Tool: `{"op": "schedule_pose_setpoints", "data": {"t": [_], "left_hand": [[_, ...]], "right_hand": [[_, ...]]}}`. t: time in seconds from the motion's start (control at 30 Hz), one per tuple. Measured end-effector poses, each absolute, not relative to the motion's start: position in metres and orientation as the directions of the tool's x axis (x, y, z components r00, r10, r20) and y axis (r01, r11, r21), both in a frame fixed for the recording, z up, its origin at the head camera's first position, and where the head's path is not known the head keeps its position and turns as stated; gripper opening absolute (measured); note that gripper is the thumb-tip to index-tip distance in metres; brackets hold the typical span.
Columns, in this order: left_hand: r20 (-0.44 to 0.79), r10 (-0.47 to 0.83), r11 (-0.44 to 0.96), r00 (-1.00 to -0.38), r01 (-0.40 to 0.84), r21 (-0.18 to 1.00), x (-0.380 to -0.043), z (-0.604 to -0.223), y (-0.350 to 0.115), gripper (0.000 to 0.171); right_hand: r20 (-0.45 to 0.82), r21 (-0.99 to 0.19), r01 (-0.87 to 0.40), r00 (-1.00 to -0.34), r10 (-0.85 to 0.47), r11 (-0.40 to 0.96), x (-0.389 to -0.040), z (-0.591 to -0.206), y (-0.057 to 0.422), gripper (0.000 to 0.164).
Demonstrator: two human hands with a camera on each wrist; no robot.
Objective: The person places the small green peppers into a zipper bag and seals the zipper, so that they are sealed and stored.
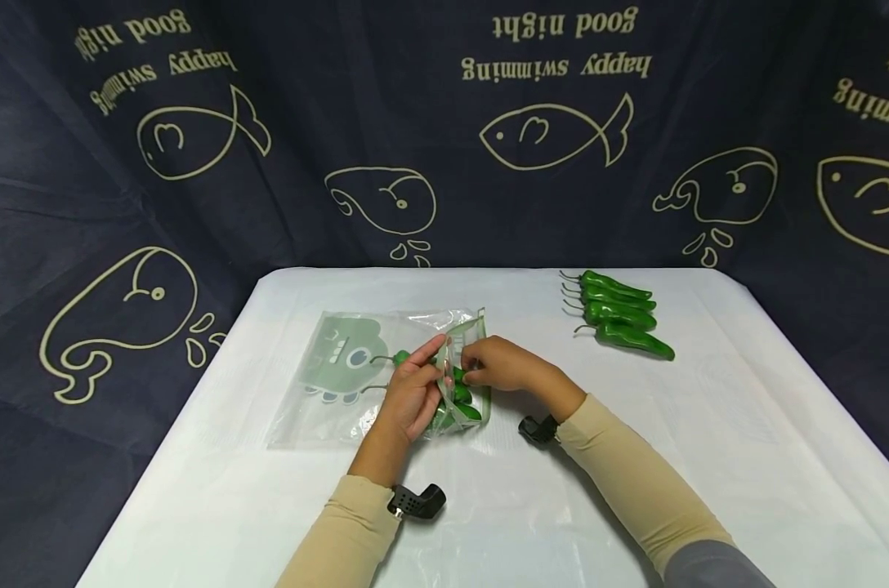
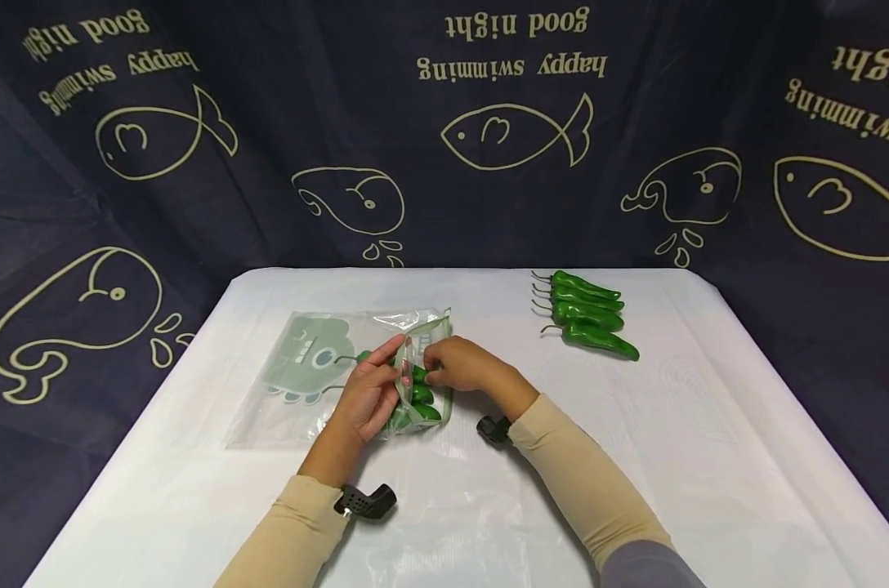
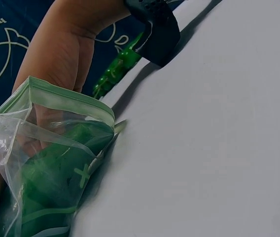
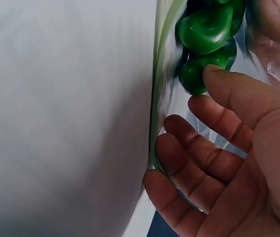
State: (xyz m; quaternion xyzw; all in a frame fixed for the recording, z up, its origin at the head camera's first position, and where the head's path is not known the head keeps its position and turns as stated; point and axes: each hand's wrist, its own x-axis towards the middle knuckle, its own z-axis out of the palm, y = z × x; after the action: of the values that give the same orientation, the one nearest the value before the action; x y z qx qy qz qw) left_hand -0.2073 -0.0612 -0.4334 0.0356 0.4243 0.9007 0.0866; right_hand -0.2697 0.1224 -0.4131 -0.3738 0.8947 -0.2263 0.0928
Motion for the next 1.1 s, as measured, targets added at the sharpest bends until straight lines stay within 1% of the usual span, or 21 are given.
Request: {"op": "schedule_pose_setpoints", "data": {"t": [0.23,0.4,0.63,0.77,0.87,0.97,1.1], "left_hand": [[-0.001,0.194,-0.622,-0.981,-0.123,0.773,-0.207,-0.433,-0.061,0.061],[0.0,0.19,-0.623,-0.982,-0.121,0.773,-0.207,-0.433,-0.061,0.061],[-0.011,0.185,-0.623,-0.983,-0.125,0.772,-0.206,-0.434,-0.062,0.06],[-0.009,0.182,-0.626,-0.983,-0.123,0.77,-0.205,-0.435,-0.062,0.06],[-0.009,0.186,-0.627,-0.983,-0.125,0.769,-0.205,-0.435,-0.061,0.059],[-0.014,0.183,-0.63,-0.983,-0.128,0.766,-0.206,-0.435,-0.06,0.059],[-0.013,0.177,-0.632,-0.984,-0.124,0.765,-0.206,-0.435,-0.06,0.059]], "right_hand": [[0.001,-0.472,-0.614,-0.718,-0.696,0.633,-0.269,-0.411,0.121,0.017],[0.001,-0.452,-0.632,-0.706,-0.708,0.63,-0.271,-0.412,0.12,0.019],[0.005,-0.416,-0.669,-0.679,-0.734,0.616,-0.269,-0.413,0.12,0.012],[-0.016,-0.404,-0.665,-0.682,-0.731,0.629,-0.267,-0.413,0.12,0.009],[-0.034,-0.372,-0.667,-0.685,-0.728,0.645,-0.262,-0.409,0.121,0.002],[-0.025,-0.348,-0.678,-0.684,-0.729,0.648,-0.256,-0.401,0.125,0.011],[0.03,-0.342,-0.679,-0.699,-0.715,0.649,-0.25,-0.392,0.136,0.019]]}}
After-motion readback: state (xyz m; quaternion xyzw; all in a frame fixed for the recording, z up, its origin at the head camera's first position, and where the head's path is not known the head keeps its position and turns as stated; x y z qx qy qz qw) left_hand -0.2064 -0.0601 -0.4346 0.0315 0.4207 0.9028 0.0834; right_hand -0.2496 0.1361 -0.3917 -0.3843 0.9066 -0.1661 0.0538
